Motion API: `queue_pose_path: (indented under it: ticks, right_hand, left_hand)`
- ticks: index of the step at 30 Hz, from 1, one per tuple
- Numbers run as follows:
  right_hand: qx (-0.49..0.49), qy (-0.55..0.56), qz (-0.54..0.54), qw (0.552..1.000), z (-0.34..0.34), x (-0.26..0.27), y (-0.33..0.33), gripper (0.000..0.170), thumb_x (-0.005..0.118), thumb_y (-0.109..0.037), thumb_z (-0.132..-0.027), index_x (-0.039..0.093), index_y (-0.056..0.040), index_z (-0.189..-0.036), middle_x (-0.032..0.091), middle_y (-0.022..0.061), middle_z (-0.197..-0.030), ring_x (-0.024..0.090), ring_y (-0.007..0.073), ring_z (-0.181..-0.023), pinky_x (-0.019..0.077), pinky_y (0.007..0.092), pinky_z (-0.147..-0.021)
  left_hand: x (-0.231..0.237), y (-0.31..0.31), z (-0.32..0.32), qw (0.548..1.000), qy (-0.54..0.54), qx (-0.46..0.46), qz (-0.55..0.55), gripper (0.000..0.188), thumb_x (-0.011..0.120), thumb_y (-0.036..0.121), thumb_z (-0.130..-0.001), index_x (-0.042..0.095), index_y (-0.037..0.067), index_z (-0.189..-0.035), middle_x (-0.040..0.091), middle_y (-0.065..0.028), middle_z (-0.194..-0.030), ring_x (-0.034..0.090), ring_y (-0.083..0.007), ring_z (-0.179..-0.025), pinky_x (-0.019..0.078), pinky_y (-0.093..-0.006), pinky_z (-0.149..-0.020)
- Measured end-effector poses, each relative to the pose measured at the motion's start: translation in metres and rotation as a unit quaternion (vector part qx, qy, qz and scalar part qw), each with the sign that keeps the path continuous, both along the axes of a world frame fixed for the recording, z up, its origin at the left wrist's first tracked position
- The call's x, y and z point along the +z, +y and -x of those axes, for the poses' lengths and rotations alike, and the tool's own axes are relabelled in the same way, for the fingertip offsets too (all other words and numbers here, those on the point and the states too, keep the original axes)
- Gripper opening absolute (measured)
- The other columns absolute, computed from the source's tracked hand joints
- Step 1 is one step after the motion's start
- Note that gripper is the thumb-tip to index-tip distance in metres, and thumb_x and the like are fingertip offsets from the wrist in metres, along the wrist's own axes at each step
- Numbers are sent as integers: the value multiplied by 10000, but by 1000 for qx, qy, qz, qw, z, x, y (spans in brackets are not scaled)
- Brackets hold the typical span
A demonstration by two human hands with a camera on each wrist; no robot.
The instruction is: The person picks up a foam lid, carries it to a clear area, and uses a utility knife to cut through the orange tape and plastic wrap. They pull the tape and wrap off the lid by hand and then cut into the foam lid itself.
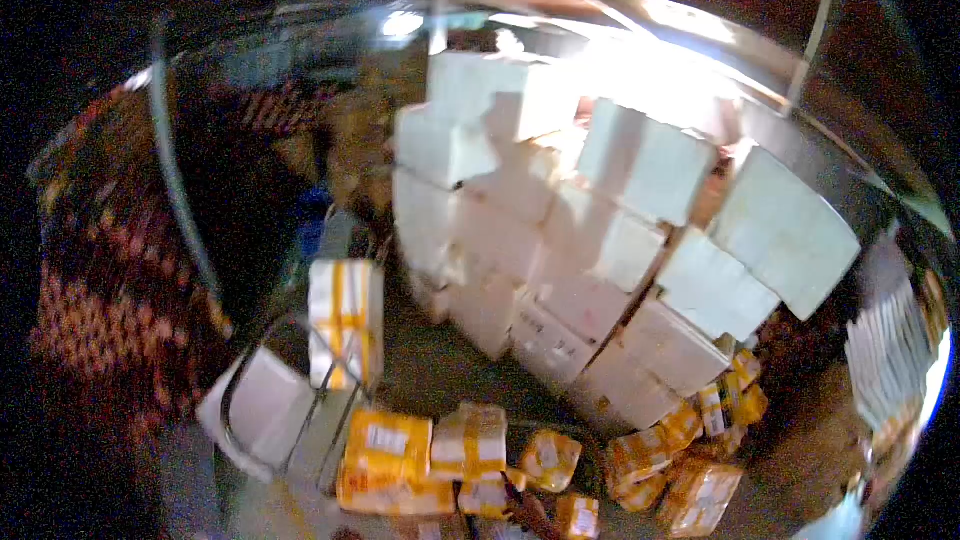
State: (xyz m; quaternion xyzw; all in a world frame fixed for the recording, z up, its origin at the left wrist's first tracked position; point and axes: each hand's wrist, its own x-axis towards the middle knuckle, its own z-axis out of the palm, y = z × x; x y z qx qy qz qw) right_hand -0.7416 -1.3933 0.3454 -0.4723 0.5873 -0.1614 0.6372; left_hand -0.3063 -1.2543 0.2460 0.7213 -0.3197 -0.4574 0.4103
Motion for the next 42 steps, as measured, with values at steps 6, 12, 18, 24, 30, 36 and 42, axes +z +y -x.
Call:
queue_pose_path:
  ticks: [6,12,18,24,30,36,42]
  right_hand:
    - [269,24,15,963,7,-90,96,317,610,-270,-973,604,33,-1068,686,132,-846,700,243,-703,574,367,-582]
    - [512,42,-104,852,-22,-157,136,328,597,-254,-970,614,12,-1160,696,181,-892,706,281,-673,592,391,-589]
    - [656,136,-62,740,-108,-150,202,371,585,-308,-972,624,24,-1133,703,182,-875,707,281,-687,580,384,-604]
    - [724,203,12,659,-197,-146,289,423,574,-361,-974,634,36,-1106,710,184,-857,709,280,-701,568,378,-619]
    - [757,266,125,583,-282,-151,389,482,562,-415,-975,645,48,-1079,718,185,-840,710,280,-715,556,371,-635]
    - [798,262,225,493,-395,-151,521,544,550,-468,-977,655,60,-1052,725,187,-823,712,280,-729,544,364,-650]
    - [821,188,69,535,-533,-153,678,297,600,-227,-952,628,61,-1018,703,170,-828,691,222,-643,539,333,-534]
  left_hand:
    - [-129,221,53,960,-252,-56,-109,325,615,353,-944,706,45,-995,689,-162,-900,658,-229,-883,531,-382,-811]
    - [68,347,142,965,-137,153,-166,416,541,401,-948,679,13,-1011,700,-225,-985,670,-371,-924,510,-504,-807]
    - [69,491,189,881,-137,419,-173,355,562,293,-848,698,-3,-989,693,-245,-933,661,-398,-882,510,-482,-777]
    - [24,635,226,810,-45,558,-173,362,570,302,-843,694,-3,-995,700,-240,-952,665,-412,-902,519,-475,-792]
    - [41,771,234,754,11,625,-203,362,574,306,-862,696,4,-1022,700,-236,-1017,666,-412,-950,521,-480,-831]
    - [11,866,215,713,41,684,-149,386,591,326,-878,682,7,-1075,722,-195,-1014,678,-368,-931,529,-445,-828]
    - [2,933,165,678,123,718,-99,412,611,334,-875,669,6,-1118,717,-192,-1014,677,-314,-938,527,-418,-819]
